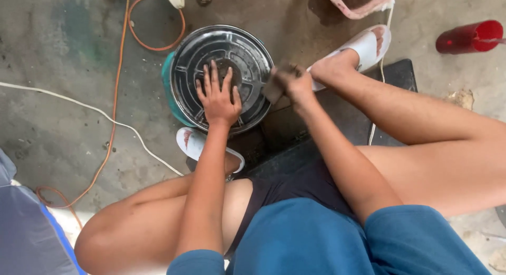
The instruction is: The person is scrubbing the inner rim of a motorcycle wheel using a small abrasive pad and water from a nearby bucket.
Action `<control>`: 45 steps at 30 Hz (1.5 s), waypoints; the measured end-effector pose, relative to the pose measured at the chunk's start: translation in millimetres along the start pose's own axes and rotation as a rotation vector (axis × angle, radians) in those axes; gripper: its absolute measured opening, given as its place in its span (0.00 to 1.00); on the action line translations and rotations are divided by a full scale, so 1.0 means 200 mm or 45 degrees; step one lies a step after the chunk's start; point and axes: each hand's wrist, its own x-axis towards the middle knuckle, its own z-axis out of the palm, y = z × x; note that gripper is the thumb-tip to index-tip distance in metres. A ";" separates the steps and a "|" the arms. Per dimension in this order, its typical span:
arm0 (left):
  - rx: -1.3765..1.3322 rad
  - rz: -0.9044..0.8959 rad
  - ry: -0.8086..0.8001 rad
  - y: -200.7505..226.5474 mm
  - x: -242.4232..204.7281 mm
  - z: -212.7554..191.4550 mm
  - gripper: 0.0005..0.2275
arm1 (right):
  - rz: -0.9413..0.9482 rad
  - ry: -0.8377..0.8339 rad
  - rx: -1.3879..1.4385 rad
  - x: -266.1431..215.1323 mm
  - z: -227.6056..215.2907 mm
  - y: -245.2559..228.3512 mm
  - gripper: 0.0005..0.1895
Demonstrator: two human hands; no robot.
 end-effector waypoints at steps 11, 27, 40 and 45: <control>0.004 -0.019 -0.040 0.01 0.01 -0.03 0.21 | -0.460 0.242 -0.553 0.04 -0.01 0.18 0.20; -0.044 -0.032 -0.038 0.03 0.01 -0.06 0.22 | -0.957 0.257 -0.962 -0.05 0.08 0.26 0.18; -0.023 -0.041 -0.039 0.03 -0.03 -0.04 0.22 | -0.901 0.519 -0.972 0.12 -0.06 0.38 0.23; -0.029 -0.034 -0.026 0.03 0.01 -0.04 0.22 | -0.941 0.440 -0.958 0.20 -0.04 0.40 0.22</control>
